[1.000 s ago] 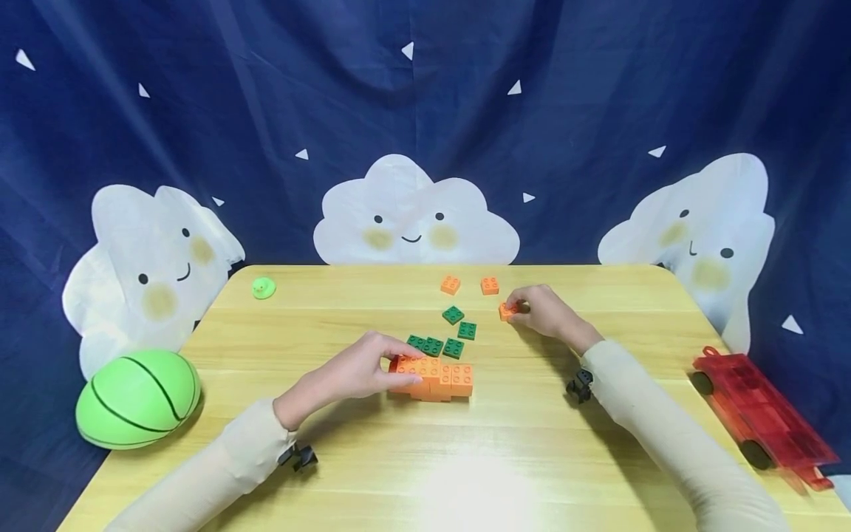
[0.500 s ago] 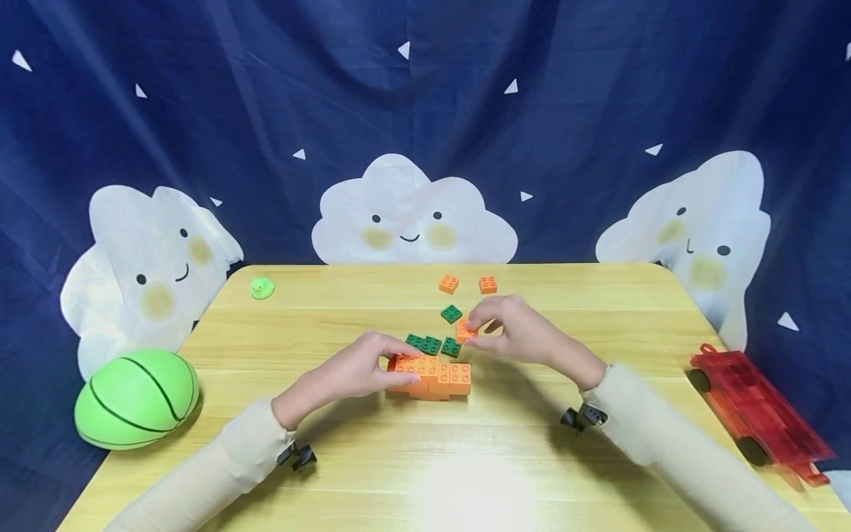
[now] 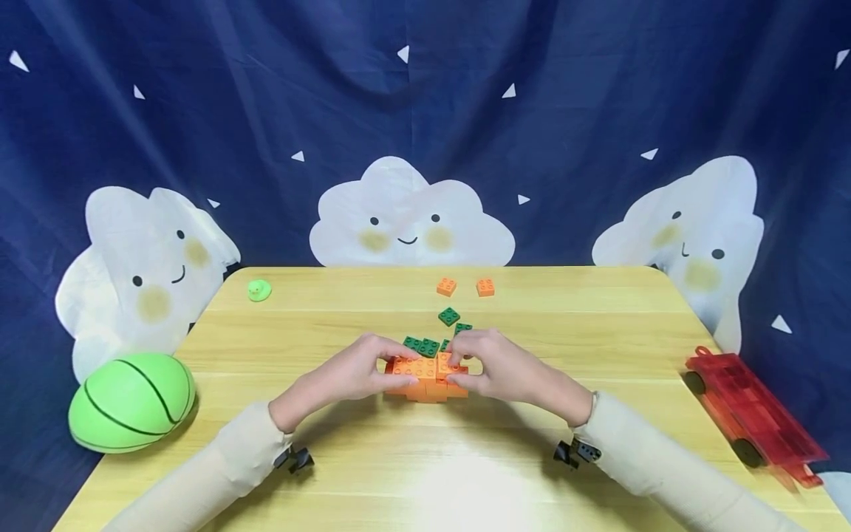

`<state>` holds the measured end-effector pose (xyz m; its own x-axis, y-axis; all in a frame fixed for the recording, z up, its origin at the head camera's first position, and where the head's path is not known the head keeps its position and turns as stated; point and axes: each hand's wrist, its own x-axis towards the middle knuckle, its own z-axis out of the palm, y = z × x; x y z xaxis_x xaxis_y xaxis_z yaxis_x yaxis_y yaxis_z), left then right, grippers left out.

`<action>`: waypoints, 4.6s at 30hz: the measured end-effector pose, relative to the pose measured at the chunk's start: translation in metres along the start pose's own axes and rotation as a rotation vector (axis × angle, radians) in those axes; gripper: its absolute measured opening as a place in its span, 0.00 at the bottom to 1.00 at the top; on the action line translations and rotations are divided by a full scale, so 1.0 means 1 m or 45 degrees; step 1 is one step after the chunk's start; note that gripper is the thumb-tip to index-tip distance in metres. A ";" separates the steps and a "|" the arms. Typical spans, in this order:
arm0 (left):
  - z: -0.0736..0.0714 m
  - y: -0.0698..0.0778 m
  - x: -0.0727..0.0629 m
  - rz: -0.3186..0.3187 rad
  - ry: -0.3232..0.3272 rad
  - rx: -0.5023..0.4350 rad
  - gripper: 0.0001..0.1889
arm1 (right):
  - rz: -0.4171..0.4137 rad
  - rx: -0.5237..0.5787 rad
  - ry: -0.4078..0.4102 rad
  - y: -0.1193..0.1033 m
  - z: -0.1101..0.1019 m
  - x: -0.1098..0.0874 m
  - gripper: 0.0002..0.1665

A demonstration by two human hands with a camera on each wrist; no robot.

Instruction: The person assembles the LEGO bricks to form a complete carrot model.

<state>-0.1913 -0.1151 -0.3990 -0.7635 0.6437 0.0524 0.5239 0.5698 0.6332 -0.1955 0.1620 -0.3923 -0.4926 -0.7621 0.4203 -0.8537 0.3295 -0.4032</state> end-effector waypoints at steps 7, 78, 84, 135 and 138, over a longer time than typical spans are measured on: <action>-0.001 -0.001 0.000 0.008 0.005 -0.015 0.19 | 0.007 -0.002 -0.077 0.001 0.001 0.002 0.07; -0.017 -0.061 0.148 -0.201 -0.284 0.588 0.30 | 0.228 0.196 -0.181 0.000 0.010 0.001 0.14; -0.029 -0.061 0.131 -0.067 -0.208 0.705 0.21 | 0.202 0.167 -0.171 0.001 0.009 0.002 0.15; -0.032 0.018 0.001 0.169 -0.126 0.126 0.18 | 0.075 0.175 -0.064 0.003 0.028 0.006 0.21; -0.032 0.019 0.002 0.170 -0.130 0.130 0.18 | 0.074 0.178 -0.064 0.004 0.026 0.005 0.22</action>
<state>-0.1953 -0.1194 -0.3625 -0.6453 0.7624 0.0489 0.6575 0.5217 0.5437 -0.1970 0.1443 -0.4129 -0.5287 -0.7719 0.3531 -0.7903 0.2958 -0.5366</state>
